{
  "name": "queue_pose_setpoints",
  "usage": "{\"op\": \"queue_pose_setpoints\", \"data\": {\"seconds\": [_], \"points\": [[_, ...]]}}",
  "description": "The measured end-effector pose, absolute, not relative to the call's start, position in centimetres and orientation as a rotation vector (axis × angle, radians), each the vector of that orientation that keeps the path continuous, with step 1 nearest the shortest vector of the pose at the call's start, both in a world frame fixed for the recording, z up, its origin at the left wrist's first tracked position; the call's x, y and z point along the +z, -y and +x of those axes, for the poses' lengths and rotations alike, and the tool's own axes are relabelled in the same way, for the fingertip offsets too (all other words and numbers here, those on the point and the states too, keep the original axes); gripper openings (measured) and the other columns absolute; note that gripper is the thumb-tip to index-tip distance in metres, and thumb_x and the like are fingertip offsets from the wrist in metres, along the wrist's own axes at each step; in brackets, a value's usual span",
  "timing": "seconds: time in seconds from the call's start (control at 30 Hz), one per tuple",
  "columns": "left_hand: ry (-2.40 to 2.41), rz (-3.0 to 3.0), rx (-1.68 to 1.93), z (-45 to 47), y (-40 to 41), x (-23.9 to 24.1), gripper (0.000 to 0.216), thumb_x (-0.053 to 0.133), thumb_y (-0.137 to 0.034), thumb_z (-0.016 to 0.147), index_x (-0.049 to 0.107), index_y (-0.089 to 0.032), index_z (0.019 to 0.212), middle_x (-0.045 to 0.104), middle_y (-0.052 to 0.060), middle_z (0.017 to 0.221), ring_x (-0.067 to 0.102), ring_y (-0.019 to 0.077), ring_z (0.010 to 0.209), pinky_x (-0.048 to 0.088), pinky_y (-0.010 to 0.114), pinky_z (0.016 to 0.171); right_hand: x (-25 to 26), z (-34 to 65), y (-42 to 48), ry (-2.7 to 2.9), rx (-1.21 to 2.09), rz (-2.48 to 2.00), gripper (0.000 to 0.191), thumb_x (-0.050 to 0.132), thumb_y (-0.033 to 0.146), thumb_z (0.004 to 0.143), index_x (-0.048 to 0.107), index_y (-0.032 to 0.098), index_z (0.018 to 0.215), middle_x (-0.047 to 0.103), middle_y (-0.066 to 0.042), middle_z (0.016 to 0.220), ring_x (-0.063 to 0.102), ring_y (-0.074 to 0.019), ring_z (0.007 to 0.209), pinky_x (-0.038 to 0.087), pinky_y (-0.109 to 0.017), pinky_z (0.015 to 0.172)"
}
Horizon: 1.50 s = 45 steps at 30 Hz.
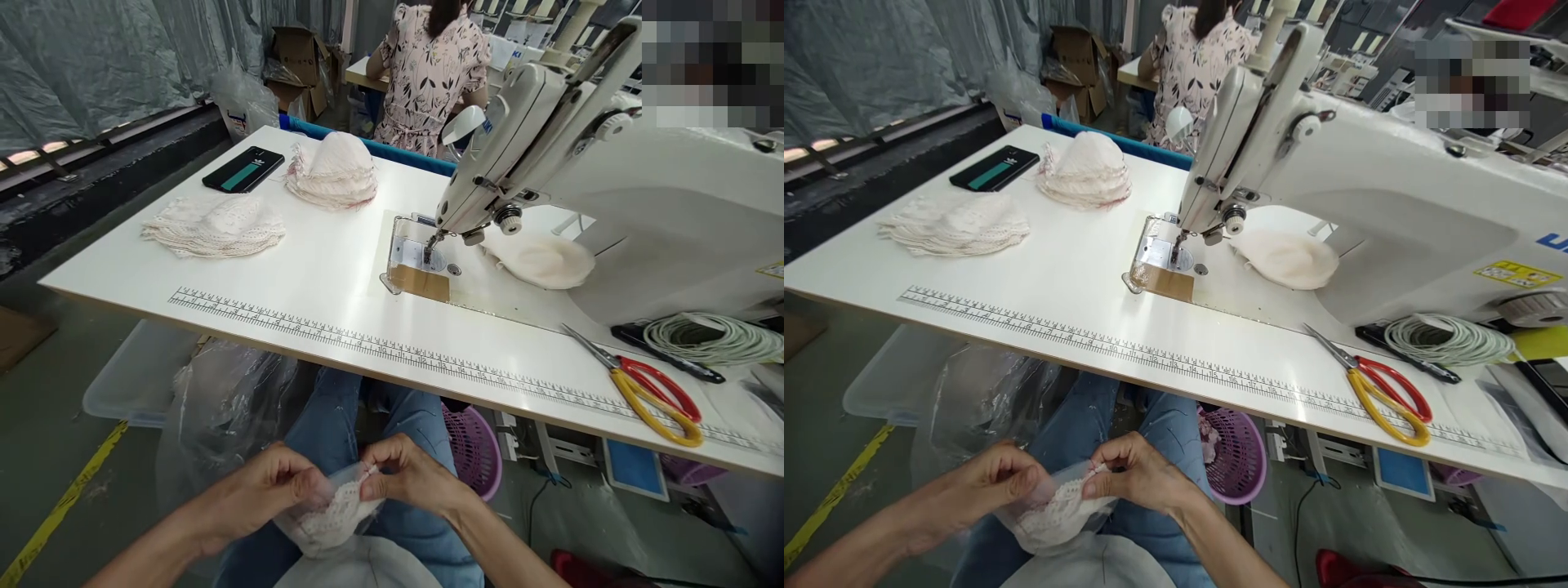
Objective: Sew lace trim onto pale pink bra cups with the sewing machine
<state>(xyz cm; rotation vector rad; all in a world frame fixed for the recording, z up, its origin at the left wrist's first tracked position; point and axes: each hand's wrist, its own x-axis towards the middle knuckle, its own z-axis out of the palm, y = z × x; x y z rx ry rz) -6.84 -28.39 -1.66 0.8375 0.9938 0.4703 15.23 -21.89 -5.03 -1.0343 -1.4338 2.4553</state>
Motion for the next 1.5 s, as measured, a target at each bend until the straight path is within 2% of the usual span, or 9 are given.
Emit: {"op": "queue_pose_setpoints", "data": {"seconds": [0.2, 0.53, 0.83, 1.03, 1.17, 1.5], "points": [[-0.927, 0.767, 0.451, -6.5, 28.8, -2.2, 0.030, 0.074, -0.041, 0.068, 0.070, -0.011, 0.071, 0.032, -0.005, 0.056, 0.022, 0.0092, 0.056, 0.016, 0.023, 0.051, -5.2, 15.4, 21.9, 1.425, 2.466, -1.058, 0.039, 0.082, 0.044, 0.054, 0.071, 0.010, 0.070, 0.061, -0.001, 0.062, 0.050, -0.0087, 0.056, 0.041, -0.023, 0.058], [-1.047, 0.821, 0.412, -6.5, 28.8, -2.6, 0.025, 0.070, -0.033, 0.066, 0.077, -0.013, 0.078, 0.048, -0.002, 0.054, 0.032, 0.0096, 0.055, 0.026, 0.021, 0.052, -5.6, 15.6, 22.1, 1.442, 2.473, -1.059, 0.039, 0.082, 0.044, 0.053, 0.071, 0.011, 0.070, 0.064, -0.002, 0.067, 0.053, -0.0098, 0.059, 0.042, -0.023, 0.060], [-1.078, 0.818, 0.416, -6.7, 29.0, -2.8, 0.027, 0.073, -0.037, 0.065, 0.077, -0.013, 0.077, 0.047, -0.003, 0.054, 0.031, 0.0096, 0.054, 0.025, 0.022, 0.053, -5.9, 15.8, 22.1, 1.468, 2.449, -1.020, 0.039, 0.082, 0.045, 0.055, 0.070, 0.012, 0.071, 0.063, -0.001, 0.066, 0.053, -0.0097, 0.059, 0.043, -0.023, 0.061], [-1.018, 0.871, 0.410, -6.9, 28.9, -2.5, 0.030, 0.068, -0.041, 0.071, 0.074, -0.012, 0.073, 0.031, -0.005, 0.053, 0.020, 0.0093, 0.054, 0.016, 0.024, 0.051, -6.2, 16.0, 22.1, 1.508, 2.410, -1.006, 0.037, 0.080, 0.045, 0.059, 0.071, 0.012, 0.073, 0.064, -0.002, 0.068, 0.056, -0.0112, 0.061, 0.043, -0.023, 0.061], [-1.048, 0.880, 0.379, -7.0, 29.0, -2.4, 0.035, 0.067, -0.047, 0.069, 0.074, -0.013, 0.076, 0.036, -0.004, 0.053, 0.022, 0.0101, 0.055, 0.021, 0.023, 0.051, -6.2, 15.9, 22.1, 1.540, 2.382, -1.006, 0.041, 0.079, 0.048, 0.058, 0.070, 0.011, 0.072, 0.063, -0.002, 0.065, 0.055, -0.0110, 0.060, 0.043, -0.023, 0.059], [-1.042, 0.864, 0.393, -7.0, 29.2, -2.5, 0.022, 0.069, -0.033, 0.067, 0.072, -0.012, 0.073, 0.041, -0.005, 0.055, 0.028, 0.0092, 0.054, 0.022, 0.020, 0.051, -4.8, 15.1, 22.3, 1.690, 2.293, -0.946, 0.038, 0.075, 0.048, 0.064, 0.072, 0.013, 0.076, 0.066, -0.003, 0.069, 0.058, -0.0133, 0.064, 0.045, -0.023, 0.062]]}}
